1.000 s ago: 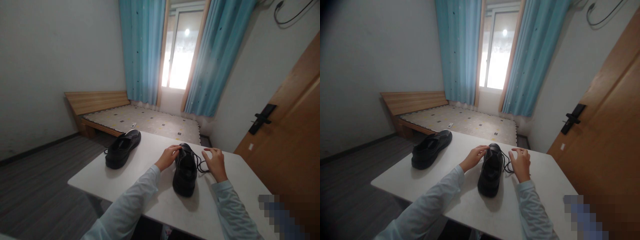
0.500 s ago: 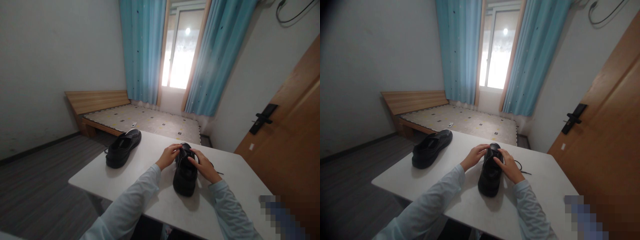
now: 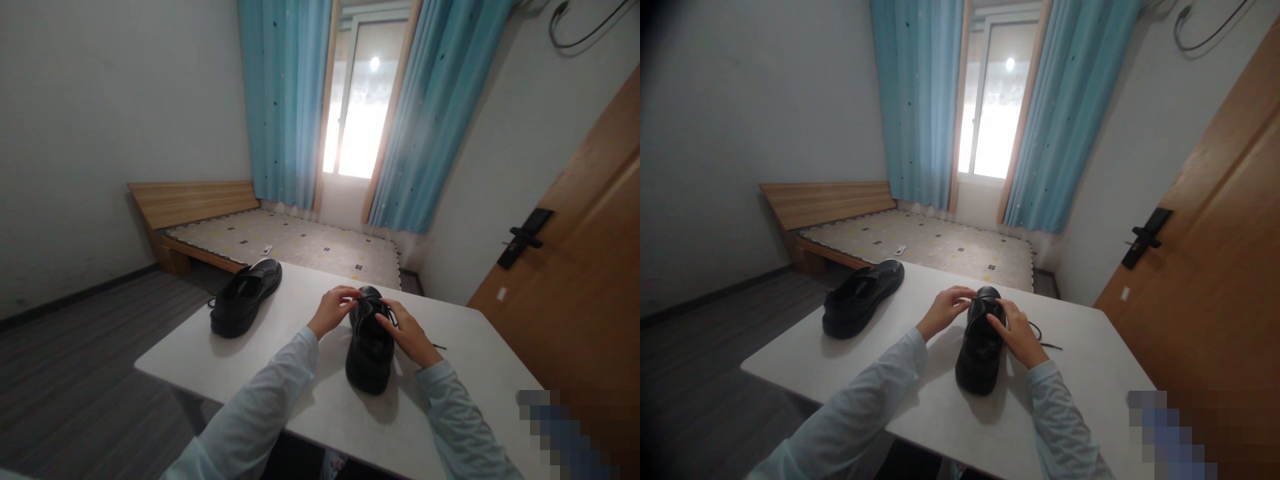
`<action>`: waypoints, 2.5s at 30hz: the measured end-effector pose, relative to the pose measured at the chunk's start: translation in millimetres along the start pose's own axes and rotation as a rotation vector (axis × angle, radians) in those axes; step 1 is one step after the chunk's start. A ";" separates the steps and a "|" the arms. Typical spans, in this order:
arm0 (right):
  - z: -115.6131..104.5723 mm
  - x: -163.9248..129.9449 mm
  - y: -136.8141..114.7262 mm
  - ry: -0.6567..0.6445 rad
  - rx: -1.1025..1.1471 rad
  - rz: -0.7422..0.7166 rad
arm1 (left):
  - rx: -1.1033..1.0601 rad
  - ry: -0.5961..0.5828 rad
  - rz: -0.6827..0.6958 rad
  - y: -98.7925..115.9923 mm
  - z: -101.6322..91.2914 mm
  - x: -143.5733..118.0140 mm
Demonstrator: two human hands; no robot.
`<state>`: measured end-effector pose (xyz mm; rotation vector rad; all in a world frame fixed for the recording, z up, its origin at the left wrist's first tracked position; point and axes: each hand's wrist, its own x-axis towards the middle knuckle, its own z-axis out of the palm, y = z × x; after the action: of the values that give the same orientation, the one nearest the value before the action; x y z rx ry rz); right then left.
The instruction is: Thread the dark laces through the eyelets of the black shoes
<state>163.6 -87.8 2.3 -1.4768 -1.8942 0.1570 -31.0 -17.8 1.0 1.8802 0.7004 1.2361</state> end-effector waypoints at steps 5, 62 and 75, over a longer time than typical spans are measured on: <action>1.3 1.0 -0.4 0.017 0.010 -0.013 | 0.047 0.083 -0.058 -5.0 2.4 -1.3; 6.9 2.4 -1.3 -0.016 0.027 0.011 | 0.814 0.263 -0.112 -24.1 -57.6 4.1; 7.1 2.1 -0.5 0.019 -0.023 0.008 | 0.573 0.635 -0.041 -13.6 -64.5 8.7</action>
<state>158.8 -83.8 -1.7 -1.4961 -1.8810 0.1244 -87.7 15.8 9.4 1.8746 1.5567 1.7584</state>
